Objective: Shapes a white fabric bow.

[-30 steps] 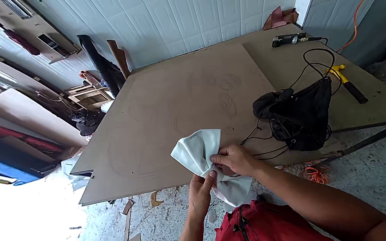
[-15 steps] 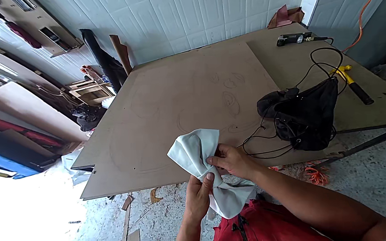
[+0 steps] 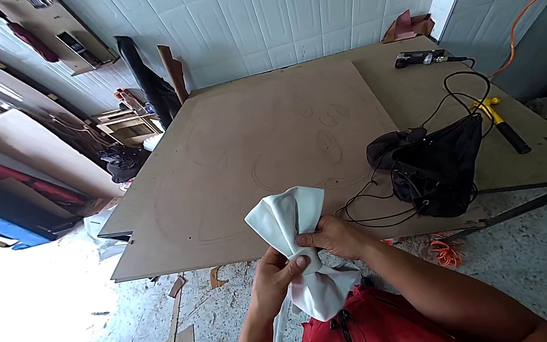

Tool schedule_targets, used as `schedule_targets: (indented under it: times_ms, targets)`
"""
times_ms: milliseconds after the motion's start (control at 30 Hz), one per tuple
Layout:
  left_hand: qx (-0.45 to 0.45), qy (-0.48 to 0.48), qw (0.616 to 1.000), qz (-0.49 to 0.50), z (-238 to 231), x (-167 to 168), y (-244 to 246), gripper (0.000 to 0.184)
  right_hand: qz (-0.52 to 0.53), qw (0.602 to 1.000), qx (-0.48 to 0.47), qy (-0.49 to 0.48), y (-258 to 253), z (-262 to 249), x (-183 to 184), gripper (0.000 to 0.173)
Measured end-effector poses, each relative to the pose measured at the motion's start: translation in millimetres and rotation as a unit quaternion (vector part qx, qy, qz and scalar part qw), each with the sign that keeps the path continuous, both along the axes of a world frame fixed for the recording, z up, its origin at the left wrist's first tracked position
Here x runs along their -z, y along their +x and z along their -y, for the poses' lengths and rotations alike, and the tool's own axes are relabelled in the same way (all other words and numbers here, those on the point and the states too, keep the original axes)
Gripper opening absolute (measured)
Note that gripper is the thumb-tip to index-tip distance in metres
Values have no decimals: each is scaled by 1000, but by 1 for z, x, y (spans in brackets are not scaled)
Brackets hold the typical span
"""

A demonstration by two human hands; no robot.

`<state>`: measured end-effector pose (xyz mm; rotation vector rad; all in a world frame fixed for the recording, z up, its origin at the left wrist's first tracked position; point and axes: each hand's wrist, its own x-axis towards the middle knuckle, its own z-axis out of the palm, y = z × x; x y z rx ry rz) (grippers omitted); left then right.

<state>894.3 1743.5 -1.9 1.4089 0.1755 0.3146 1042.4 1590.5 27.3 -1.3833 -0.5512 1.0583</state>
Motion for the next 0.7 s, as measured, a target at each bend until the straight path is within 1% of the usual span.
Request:
schedule_targets:
  times_ms: [33, 100, 133, 200, 233, 300, 367, 400, 467, 567, 633, 700]
  targets:
    - [-7, 19, 1000, -11, -3, -1, -2, 52, 20, 1000, 11, -1, 0, 1, 1, 35]
    - [-51, 54, 997, -34, -7, -6, -3, 48, 46, 998, 30, 7, 0, 3, 2, 33]
    - [-81, 41, 995, -39, -7, -10, -1, 42, 54, 998, 32, 17, -1, 3, 3, 33]
    - [-145, -37, 988, -38, -2, -16, 5, 21, 66, 997, 9, 47, -5, 5, 5, 31]
    - [-167, -76, 982, -38, 0, -20, 8, 14, 73, 996, -15, 55, -6, 5, 5, 32]
    - [-183, -122, 975, -42, 5, -24, 10, 8, 89, 994, -42, 36, -9, 6, 5, 38]
    - [-165, -159, 973, -41, 6, -25, 7, 6, 115, 993, -9, 0, -11, 5, 6, 36]
    - [-150, -179, 972, -36, 5, -23, 5, 7, 106, 994, 14, 3, -11, 5, 6, 33]
    - [-120, -222, 968, -8, 1, -15, 0, 9, 51, 997, 41, 45, -11, 4, 7, 29]
    - [-90, -262, 959, 57, 1, 4, 2, 14, -41, 995, 45, 80, -10, 1, 2, 25]
    - [-106, -248, 961, 64, 4, 10, 5, 14, -69, 994, 52, 73, -10, 1, 2, 24]
    - [-133, -185, 973, 35, 8, 7, 8, 17, -69, 992, 83, 64, -10, 0, 6, 25]
